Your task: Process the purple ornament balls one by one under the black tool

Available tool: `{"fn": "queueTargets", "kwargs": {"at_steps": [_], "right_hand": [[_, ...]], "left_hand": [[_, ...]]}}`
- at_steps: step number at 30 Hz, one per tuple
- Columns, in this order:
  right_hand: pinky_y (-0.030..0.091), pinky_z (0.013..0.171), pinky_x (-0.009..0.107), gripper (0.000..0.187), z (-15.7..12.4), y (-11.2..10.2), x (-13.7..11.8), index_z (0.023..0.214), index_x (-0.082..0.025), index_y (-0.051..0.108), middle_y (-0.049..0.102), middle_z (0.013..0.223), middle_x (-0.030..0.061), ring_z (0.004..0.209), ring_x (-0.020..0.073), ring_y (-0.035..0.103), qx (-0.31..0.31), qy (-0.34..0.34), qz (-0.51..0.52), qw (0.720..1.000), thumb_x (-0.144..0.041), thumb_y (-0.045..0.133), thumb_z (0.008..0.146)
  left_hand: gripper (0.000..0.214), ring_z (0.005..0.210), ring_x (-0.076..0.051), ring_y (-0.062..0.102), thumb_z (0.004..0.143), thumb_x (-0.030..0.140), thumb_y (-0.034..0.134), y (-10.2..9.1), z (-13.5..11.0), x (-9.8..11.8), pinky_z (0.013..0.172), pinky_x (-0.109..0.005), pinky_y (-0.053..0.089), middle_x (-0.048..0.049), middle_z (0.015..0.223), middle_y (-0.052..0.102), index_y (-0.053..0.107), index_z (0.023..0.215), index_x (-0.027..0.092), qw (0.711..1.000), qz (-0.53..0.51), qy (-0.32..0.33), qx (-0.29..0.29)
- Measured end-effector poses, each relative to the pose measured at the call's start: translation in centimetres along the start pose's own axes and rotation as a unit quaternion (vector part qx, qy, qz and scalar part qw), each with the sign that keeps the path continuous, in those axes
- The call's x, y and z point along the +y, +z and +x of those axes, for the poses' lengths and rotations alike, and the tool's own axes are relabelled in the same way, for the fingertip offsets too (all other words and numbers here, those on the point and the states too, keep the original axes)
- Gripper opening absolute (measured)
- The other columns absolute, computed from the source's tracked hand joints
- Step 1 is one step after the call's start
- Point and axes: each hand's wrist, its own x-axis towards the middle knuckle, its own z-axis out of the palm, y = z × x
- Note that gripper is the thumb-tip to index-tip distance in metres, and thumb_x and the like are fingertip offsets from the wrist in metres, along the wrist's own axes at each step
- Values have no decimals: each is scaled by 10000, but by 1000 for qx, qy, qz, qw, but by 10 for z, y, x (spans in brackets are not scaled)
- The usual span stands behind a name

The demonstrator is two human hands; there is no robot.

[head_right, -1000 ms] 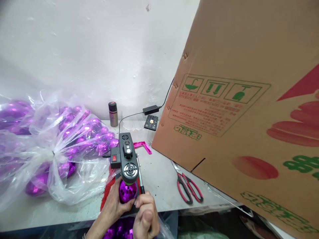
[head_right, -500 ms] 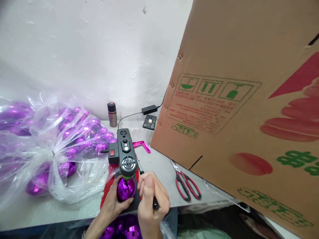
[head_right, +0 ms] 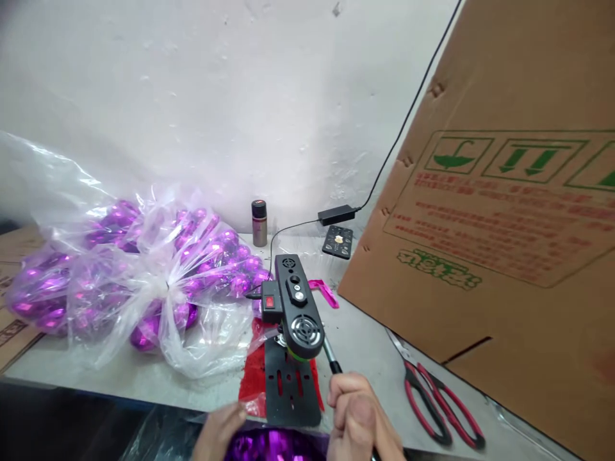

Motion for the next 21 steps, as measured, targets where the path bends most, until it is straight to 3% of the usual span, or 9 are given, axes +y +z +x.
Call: {"fn": "queueTargets", "kwargs": {"at_steps": [3, 5, 8, 11, 14, 18, 21], "right_hand": [[272, 514, 300, 553, -1, 1, -1, 524, -208, 399, 340, 533, -60, 520, 101, 427, 14, 4, 1, 1000, -248, 701, 986], [276, 509, 301, 551, -2, 0, -1, 525, -209, 404, 343, 530, -59, 522, 103, 438, 14, 10, -1, 1000, -249, 701, 987], [268, 487, 287, 549, -1, -3, 1, 538, -204, 418, 356, 529, -58, 524, 100, 455, -1, 1, 4, 1000, -254, 688, 1013], [295, 474, 262, 537, -1, -10, 5, 560, -201, 439, 383, 528, -57, 525, 103, 483, -43, -24, 5, 999, -253, 651, 1051], [351, 488, 245, 506, -2, -17, 8, 590, -198, 468, 428, 546, -51, 546, 110, 530, -89, -25, -10, 996, -211, 581, 1084], [384, 508, 241, 475, -6, -23, 8, 627, -200, 496, 461, 573, -49, 569, 114, 553, -99, -8, -18, 995, -192, 537, 1100], [386, 514, 239, 466, -8, -23, 7, 637, -202, 499, 450, 568, -53, 573, 113, 552, -96, -8, -15, 995, -184, 532, 1101]], "left_hand": [[413, 1261, -328, 737, 1058, 202, 435, -37, 76, -42, 1069, -490, 616, -185, 1323, 783, 717, 1360, 206, 992, 123, -22, 22], [439, 1146, -344, 746, 1024, 147, 375, -60, 128, -72, 974, -499, 626, -213, 1231, 786, 735, 1274, 153, 964, 259, -56, -27], [411, 1012, -372, 711, 955, 111, 417, -81, 179, -104, 897, -525, 597, -216, 1038, 779, 751, 1195, 113, 951, 295, -70, -55], [417, 1034, -382, 687, 890, 91, 483, -85, 195, -121, 972, -562, 562, -193, 976, 769, 763, 1197, 125, 952, 285, -59, -93], [436, 1121, -421, 684, 876, 82, 483, -88, 195, -130, 1067, -633, 513, -238, 1043, 777, 777, 1197, 107, 950, 275, -41, -142], [467, 1279, -465, 646, 850, 101, 520, -97, 196, -138, 1194, -701, 395, -273, 1100, 781, 769, 1245, 92, 941, 276, -6, -195], [436, 1316, -482, 629, 814, 126, 584, -104, 202, -135, 1215, -688, 369, -296, 1108, 773, 769, 1205, 71, 933, 283, 17, -220]]}}
